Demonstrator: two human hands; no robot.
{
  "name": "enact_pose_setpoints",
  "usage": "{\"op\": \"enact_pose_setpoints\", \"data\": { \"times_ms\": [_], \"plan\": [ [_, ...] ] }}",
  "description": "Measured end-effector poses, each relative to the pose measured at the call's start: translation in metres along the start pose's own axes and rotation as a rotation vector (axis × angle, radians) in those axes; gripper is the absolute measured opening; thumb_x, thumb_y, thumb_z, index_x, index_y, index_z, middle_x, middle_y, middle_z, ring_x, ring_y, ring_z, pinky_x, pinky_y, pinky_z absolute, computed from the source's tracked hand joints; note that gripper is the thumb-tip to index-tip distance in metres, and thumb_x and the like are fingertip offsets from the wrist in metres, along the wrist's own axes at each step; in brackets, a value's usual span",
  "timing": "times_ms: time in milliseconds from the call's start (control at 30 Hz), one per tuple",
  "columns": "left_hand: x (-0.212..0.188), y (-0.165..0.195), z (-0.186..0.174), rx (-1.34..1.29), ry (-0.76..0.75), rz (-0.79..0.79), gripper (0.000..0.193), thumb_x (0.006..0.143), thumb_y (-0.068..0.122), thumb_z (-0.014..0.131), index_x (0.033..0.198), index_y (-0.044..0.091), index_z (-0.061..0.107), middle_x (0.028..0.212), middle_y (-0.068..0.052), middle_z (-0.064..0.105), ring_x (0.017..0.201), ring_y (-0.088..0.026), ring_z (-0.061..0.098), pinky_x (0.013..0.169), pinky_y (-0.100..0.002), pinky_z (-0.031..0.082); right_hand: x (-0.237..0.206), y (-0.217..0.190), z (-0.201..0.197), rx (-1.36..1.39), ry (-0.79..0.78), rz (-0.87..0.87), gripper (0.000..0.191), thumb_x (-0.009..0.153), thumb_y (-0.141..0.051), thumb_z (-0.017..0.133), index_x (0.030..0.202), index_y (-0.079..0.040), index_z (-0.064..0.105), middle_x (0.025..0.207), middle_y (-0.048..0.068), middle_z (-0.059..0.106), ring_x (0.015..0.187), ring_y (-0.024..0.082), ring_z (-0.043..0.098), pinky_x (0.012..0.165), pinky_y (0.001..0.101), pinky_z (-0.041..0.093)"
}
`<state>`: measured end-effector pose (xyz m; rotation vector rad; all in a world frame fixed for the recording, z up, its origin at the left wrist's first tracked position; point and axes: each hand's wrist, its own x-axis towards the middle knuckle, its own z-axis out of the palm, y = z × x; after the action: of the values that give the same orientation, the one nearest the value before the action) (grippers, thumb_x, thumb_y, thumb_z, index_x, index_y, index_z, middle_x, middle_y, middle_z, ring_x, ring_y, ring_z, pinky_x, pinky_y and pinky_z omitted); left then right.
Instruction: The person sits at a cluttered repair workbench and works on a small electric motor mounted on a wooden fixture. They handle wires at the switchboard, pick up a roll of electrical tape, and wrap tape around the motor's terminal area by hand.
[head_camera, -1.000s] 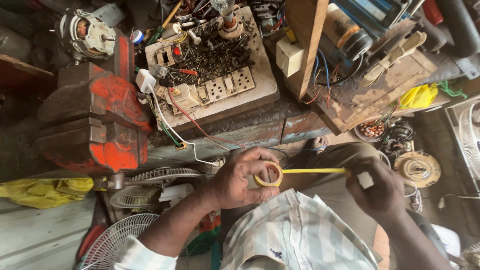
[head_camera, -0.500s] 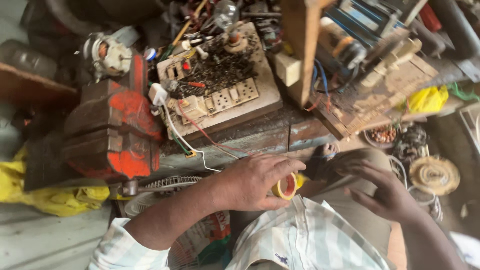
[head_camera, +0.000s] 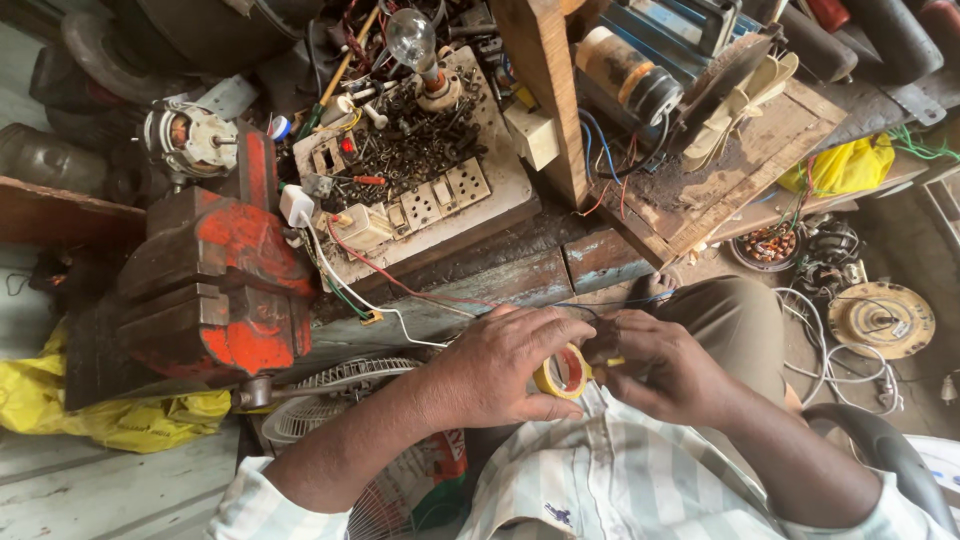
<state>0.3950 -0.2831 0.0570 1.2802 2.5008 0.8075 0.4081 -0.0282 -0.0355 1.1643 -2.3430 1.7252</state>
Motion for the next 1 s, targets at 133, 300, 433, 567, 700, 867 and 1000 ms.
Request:
{"op": "enact_pose_setpoints", "data": {
  "times_ms": [133,300,433,567,700,867,1000],
  "plan": [
    [0.005,-0.001,0.003,-0.005,0.016,-0.008,0.077,0.083,0.054,0.08,0.139,0.007,0.055,0.132,-0.011,0.064,0.126,-0.03,0.062,0.107,-0.047,0.045,-0.002,0.007,-0.002,0.013,-0.004,0.092,0.016,0.079,-0.009,0.078,0.094,-0.005,0.075,0.094,0.009,0.075,0.095,0.03,0.07,0.088,0.0403,0.053],
    [0.008,0.002,0.012,-0.002,0.017,-0.089,0.078,0.077,0.062,0.08,0.13,0.008,0.067,0.121,-0.01,0.063,0.116,-0.03,0.065,0.102,-0.046,0.047,-0.001,0.005,0.0,0.016,0.039,0.182,0.019,0.079,-0.008,0.075,0.097,-0.003,0.07,0.084,0.009,0.071,0.082,0.024,0.071,0.075,0.0337,0.055],
    [0.009,0.003,0.027,0.066,0.096,-0.093,0.073,0.073,0.066,0.081,0.117,0.009,0.07,0.116,-0.008,0.061,0.116,-0.028,0.063,0.103,-0.046,0.046,-0.004,0.001,0.01,0.143,0.116,0.391,0.015,0.084,-0.009,0.07,0.097,-0.001,0.069,0.079,0.007,0.072,0.072,0.01,0.067,0.064,0.0267,0.057],
    [0.009,0.005,0.038,0.08,0.151,-0.087,0.076,0.074,0.066,0.081,0.12,0.007,0.068,0.115,-0.008,0.059,0.115,-0.026,0.061,0.102,-0.044,0.045,-0.01,0.0,0.015,0.208,0.137,0.678,0.016,0.088,-0.013,0.068,0.098,-0.001,0.07,0.075,0.005,0.073,0.068,0.006,0.062,0.059,0.0278,0.055],
    [0.008,0.007,0.043,0.098,0.182,-0.05,0.073,0.071,0.064,0.084,0.113,0.008,0.065,0.111,-0.008,0.056,0.114,-0.026,0.06,0.098,-0.044,0.043,-0.015,-0.001,0.013,0.153,0.114,0.585,0.014,0.089,-0.013,0.068,0.095,-0.001,0.071,0.076,0.004,0.073,0.071,0.006,0.064,0.062,0.0273,0.056],
    [0.008,0.013,0.062,0.068,0.298,-0.006,0.062,0.073,0.045,0.087,0.114,0.007,0.058,0.113,-0.01,0.053,0.113,-0.028,0.058,0.095,-0.045,0.044,-0.032,0.001,0.015,0.454,0.173,0.489,0.011,0.093,-0.01,0.064,0.098,0.0,0.067,0.088,0.002,0.069,0.085,0.006,0.062,0.075,0.0255,0.055],
    [0.015,0.016,0.08,0.029,0.377,0.054,0.051,0.079,0.03,0.083,0.115,0.008,0.055,0.114,-0.01,0.051,0.111,-0.029,0.055,0.097,-0.045,0.044,-0.043,0.01,0.025,0.554,0.298,0.612,0.008,0.094,-0.008,0.061,0.096,0.0,0.062,0.086,-0.001,0.062,0.081,0.006,0.056,0.07,0.024,0.049]
  ]
}}
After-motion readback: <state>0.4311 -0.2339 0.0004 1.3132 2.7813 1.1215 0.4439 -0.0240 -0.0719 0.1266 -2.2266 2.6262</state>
